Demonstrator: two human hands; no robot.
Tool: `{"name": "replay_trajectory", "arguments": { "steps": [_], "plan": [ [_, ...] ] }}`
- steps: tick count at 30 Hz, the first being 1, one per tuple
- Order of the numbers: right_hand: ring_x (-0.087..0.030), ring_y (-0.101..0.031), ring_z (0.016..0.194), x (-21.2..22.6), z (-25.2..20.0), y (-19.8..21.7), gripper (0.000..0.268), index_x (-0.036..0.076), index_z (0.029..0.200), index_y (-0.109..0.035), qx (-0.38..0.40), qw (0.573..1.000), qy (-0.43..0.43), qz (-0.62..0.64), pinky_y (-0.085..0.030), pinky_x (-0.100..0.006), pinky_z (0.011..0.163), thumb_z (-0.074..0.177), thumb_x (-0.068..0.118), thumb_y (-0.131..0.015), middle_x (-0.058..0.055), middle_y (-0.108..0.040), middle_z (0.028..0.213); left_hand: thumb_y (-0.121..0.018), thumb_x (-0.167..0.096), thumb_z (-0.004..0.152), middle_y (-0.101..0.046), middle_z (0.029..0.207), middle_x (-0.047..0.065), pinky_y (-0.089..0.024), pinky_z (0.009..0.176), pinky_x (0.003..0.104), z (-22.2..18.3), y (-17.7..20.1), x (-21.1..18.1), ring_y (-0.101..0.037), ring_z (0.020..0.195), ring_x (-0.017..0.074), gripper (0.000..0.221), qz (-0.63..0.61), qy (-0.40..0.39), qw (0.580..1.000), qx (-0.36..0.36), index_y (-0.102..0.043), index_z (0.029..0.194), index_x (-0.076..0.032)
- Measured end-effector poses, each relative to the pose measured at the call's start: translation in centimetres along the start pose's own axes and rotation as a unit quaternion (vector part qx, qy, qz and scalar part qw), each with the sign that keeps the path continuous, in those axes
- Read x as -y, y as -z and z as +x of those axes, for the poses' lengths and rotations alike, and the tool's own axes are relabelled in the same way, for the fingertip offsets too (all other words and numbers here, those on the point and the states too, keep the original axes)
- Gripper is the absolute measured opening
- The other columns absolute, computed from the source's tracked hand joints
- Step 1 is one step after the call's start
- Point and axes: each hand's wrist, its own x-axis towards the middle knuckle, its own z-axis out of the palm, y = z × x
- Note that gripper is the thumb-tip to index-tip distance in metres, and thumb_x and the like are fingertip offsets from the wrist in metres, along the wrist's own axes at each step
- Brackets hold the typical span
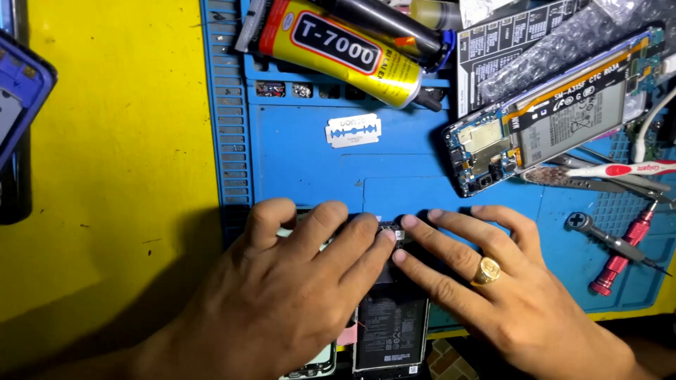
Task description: Assembling a smartphone by installing internal components and securing them with screws using a screwdriver.
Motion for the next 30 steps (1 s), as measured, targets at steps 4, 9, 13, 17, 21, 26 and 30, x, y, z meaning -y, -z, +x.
{"name": "replay_trajectory", "arguments": {
  "steps": [4,9,13,17,21,26,30],
  "plan": [
    [-0.034,-0.051,0.14,-1.2,-0.4,0.8,0.054,0.015,0.141,-0.057,-0.019,0.998,-0.032,0.051,-0.04,-0.053,0.111,0.092,0.034,-0.07,-0.011,-0.052,0.154,-0.047,-0.015,0.097,-0.056,0.097,-0.01,-0.03,0.091,0.035,0.8,0.3,-0.4,-0.053,0.095,0.0136,0.02,0.06,-0.002,0.998,0.0,-0.064,0.097,-0.026],
    [-0.021,-0.067,0.091,-3.1,-0.7,1.8,0.034,0.003,0.123,-0.07,-0.05,0.984,-0.11,0.13,-0.054,-0.032,0.085,0.091,0.016,-0.069,-0.008,-0.068,0.105,-0.043,-0.016,0.101,-0.063,0.108,-0.001,-0.032,0.088,0.036,1.2,0.4,-0.7,-0.053,0.094,0.0172,0.029,0.041,-0.044,0.998,0.007,-0.071,0.099,-0.021],
    [-0.017,-0.067,0.071,-3.4,0.3,1.9,0.028,0.005,0.118,-0.072,-0.047,0.976,-0.136,0.166,-0.052,-0.031,0.069,0.092,0.014,-0.07,-0.003,-0.065,0.086,-0.042,-0.016,0.101,-0.062,0.102,-0.005,-0.032,0.082,0.034,1.8,0.5,-0.9,-0.054,0.092,0.0155,0.027,0.062,-0.055,0.996,-0.009,-0.067,0.093,-0.025],
    [-0.02,-0.063,0.06,-4.3,0.8,1.6,0.023,0.007,0.114,-0.074,-0.005,0.975,-0.107,0.195,-0.049,-0.036,0.056,0.093,0.015,-0.07,-0.003,-0.066,0.079,-0.04,-0.018,0.099,-0.06,0.098,-0.009,-0.03,0.077,0.034,2.0,0.4,-1.0,-0.053,0.083,0.0142,0.025,0.093,-0.056,0.994,0.004,-0.061,0.091,-0.028],
    [-0.022,-0.064,0.064,-4.3,1.1,1.9,0.021,0.014,0.113,-0.075,0.029,0.976,-0.116,0.183,-0.049,-0.038,0.057,0.093,0.017,-0.071,0.0,-0.062,0.078,-0.043,-0.023,0.099,-0.064,0.098,-0.011,-0.031,0.079,0.034,1.7,0.1,-1.0,-0.059,0.09,0.0132,0.025,0.1,-0.059,0.993,0.01,-0.068,0.101,-0.024],
    [-0.025,-0.063,0.063,-4.7,1.4,2.0,0.013,0.016,0.107,-0.073,0.055,0.986,-0.087,0.13,-0.046,-0.043,0.052,0.096,0.017,-0.067,-0.001,-0.062,0.075,-0.05,-0.029,0.104,-0.067,0.102,-0.009,-0.031,0.079,0.037,1.7,-0.3,-0.9,-0.064,0.097,0.0157,0.027,0.075,-0.077,0.994,-0.004,-0.072,0.118,-0.026],
    [-0.027,-0.062,0.06,-4.8,1.4,1.7,0.009,0.022,0.087,-0.066,0.103,0.986,-0.108,0.076,-0.045,-0.048,0.049,0.097,0.025,-0.066,-0.001,-0.062,0.069,-0.049,-0.027,0.103,-0.066,0.098,-0.008,-0.03,0.077,0.036,2.0,-0.3,-0.9,-0.063,0.096,0.0158,0.026,0.079,-0.083,0.993,-0.007,-0.072,0.116,-0.025]
  ]
}}
